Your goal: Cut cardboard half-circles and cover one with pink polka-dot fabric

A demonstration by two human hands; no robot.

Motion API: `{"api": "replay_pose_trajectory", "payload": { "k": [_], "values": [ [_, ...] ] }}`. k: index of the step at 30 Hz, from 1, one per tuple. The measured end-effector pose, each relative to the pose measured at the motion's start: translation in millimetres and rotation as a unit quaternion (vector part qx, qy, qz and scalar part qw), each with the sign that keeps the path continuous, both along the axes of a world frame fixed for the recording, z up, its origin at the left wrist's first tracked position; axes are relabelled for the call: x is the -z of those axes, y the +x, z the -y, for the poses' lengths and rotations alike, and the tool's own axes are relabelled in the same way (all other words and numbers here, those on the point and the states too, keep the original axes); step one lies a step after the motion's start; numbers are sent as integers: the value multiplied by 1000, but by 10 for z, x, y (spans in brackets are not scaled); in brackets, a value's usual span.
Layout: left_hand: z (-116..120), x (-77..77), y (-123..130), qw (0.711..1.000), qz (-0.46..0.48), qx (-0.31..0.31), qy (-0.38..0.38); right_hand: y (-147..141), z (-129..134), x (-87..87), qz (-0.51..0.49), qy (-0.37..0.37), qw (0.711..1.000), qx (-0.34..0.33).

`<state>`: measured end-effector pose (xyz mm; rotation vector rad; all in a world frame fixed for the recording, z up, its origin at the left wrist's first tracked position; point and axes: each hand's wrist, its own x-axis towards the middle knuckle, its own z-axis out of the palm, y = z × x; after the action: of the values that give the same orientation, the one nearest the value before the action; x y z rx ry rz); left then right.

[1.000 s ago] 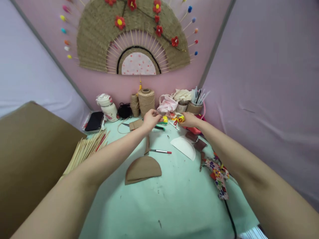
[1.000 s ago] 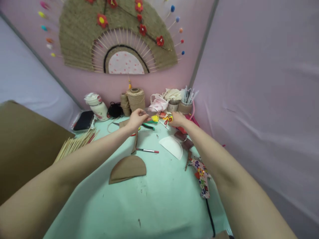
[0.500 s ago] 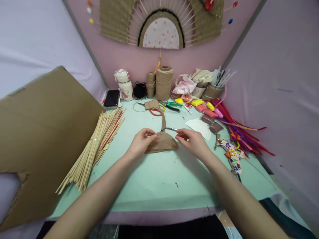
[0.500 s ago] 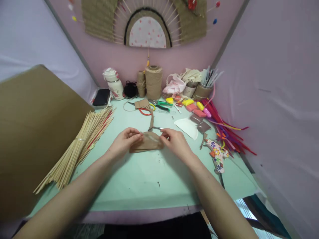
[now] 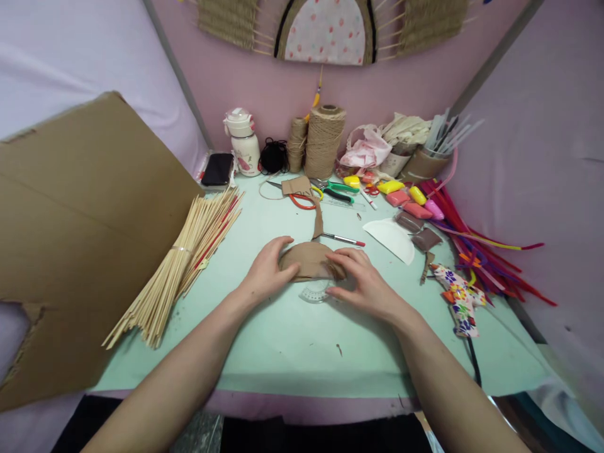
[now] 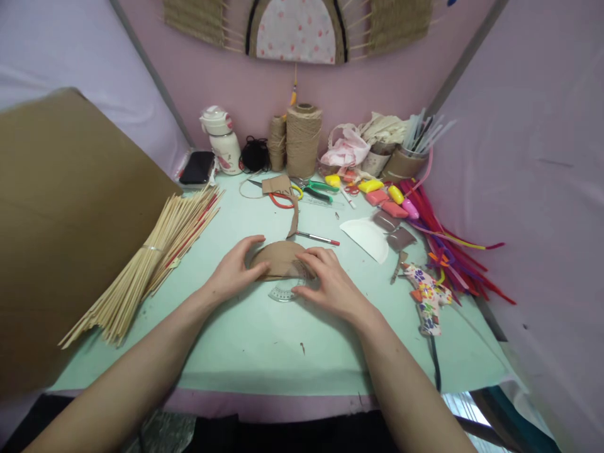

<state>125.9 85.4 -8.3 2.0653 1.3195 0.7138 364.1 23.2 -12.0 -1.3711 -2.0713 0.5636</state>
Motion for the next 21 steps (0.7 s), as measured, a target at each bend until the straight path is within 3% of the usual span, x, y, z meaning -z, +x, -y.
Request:
{"api": "replay_pose_trajectory", "payload": {
  "k": [5,10,13,15,18,21],
  "values": [
    [16,46,66,991,-101,88,5,-61,-10,68,15,-20,999,37],
    [1,56,76,991,-97,88,28,-71,18,42,-114,-114,985,63],
    [-1,30,67,990,-94,81,62,-32,27,-22,-255,-181,948,66],
    [5,7,61,989,-94,75,85,9,14,-69,-332,-175,923,87],
    [17,-15,55,990,-83,47,103,91,-25,-136,-430,-98,880,176],
    [32,-25,62,992,-67,-5,110,203,-70,-191,-544,-1,794,273]
  ]
}}
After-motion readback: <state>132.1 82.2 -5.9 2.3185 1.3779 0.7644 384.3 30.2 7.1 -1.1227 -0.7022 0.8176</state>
